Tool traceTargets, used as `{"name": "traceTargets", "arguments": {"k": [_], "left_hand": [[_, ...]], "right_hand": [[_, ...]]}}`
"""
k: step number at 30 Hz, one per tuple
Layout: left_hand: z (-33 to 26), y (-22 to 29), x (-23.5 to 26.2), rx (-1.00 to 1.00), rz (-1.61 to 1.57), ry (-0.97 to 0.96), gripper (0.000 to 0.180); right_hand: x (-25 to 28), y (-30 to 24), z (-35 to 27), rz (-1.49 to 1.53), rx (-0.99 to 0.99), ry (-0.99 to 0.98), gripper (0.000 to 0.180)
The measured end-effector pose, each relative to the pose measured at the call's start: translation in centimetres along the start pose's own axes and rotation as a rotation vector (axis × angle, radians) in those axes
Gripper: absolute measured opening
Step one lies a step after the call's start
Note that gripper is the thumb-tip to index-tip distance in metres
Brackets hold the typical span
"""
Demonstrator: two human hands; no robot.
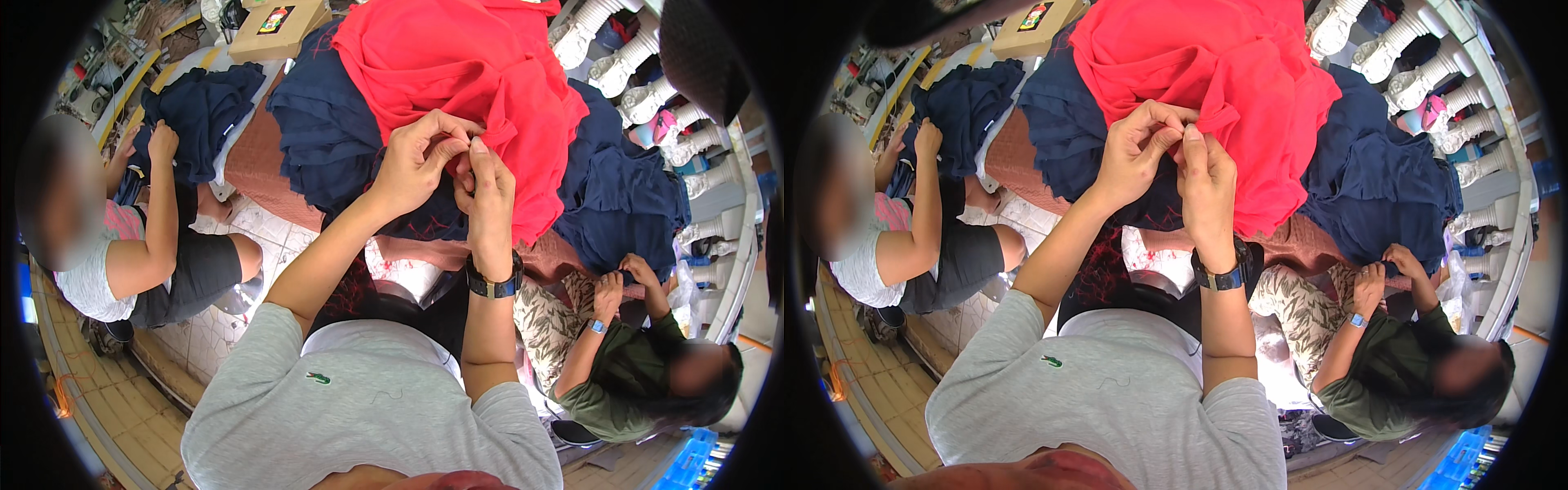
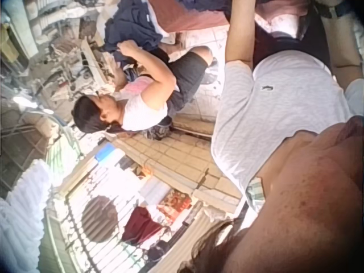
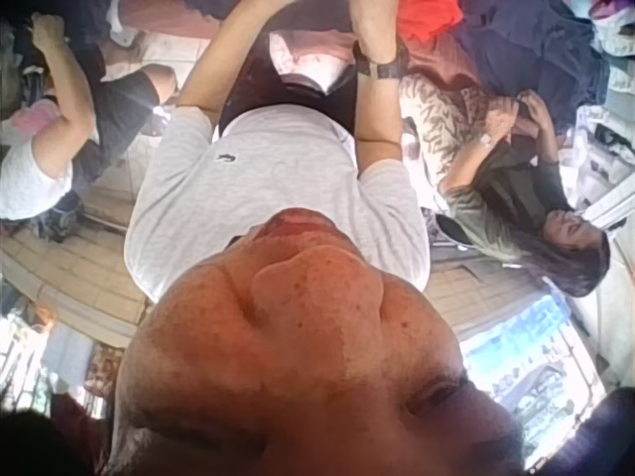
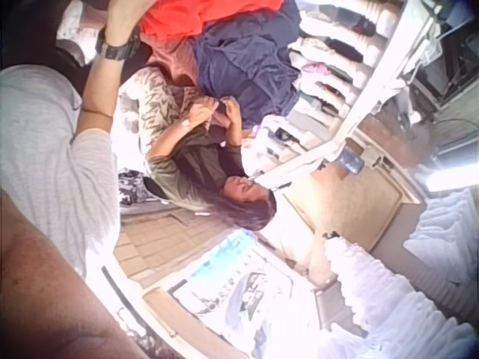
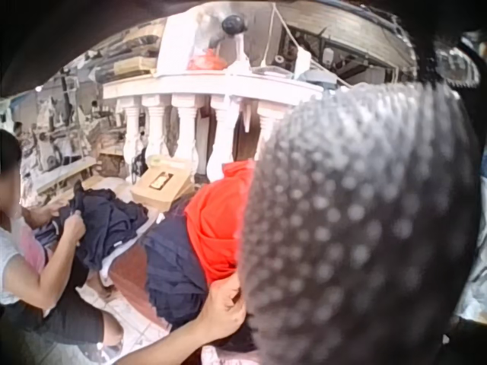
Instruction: The person uses a small tool to trim loose threads and tags from a red garment. They repeatedly lift and turn the fabric to access different areas, then place the garment back on a pile of clothes.
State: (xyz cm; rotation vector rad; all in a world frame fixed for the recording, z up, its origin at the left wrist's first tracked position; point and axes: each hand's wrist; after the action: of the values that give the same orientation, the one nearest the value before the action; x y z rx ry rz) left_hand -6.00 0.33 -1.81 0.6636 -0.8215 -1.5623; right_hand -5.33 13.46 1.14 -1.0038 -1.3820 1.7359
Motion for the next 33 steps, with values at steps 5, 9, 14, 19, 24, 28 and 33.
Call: {"name": "traceTargets", "arguments": {"k": [5, 9, 14, 19, 24, 28, 33], "left_hand": [[-0.1, 0.1, -0.1, -0.006, 0.036, 0.004, 0.011], [-0.3, 0.1, -0.1, 0.001, 0.024, 0.008, 0.011], [-0.4, -0.5, -0.1, -0.016, 0.017, 0.022, 0.009], [-0.3, -0.1, 0.1, -0.025, 0.081, -0.041, 0.006], [-0.9, 0.6, 0.1, -0.244, 0.241, -0.012, 0.017], [-1.3, -0.4, 1.1, -0.38, 0.199, -0.181, 0.038], [-1.1, -0.5, 0.0, -0.306, 0.519, 0.211, 0.037]], "right_hand": [[0.2, 0.4, 0.1, 0.045, -0.007, -0.013, 0.041], [0.2, 0.4, 0.2, 0.056, -0.004, -0.03, 0.041], [0.3, 0.7, 0.4, 0.07, 0.001, -0.04, 0.042], [0.3, 1.0, 0.5, 0.071, 0.011, -0.018, 0.043], [0.1, -0.9, -1.0, -0.201, 0.138, 0.096, 0.033], [0.1, 0.5, 0.4, -0.375, 0.337, 0.3, 0.021], [-0.1, 0.7, 0.2, -0.077, 0.338, 0.292, 0.014]]}}
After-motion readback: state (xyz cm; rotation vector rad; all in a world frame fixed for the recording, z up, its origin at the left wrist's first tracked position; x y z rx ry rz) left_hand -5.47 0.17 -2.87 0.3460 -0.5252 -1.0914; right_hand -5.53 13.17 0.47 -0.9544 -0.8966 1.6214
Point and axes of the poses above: each hand's wrist, its own z-axis towards the middle knuckle, its own x-axis out of the back of the hand, y = z × x, and after that the axes turned 13 degrees about -y, right-handed
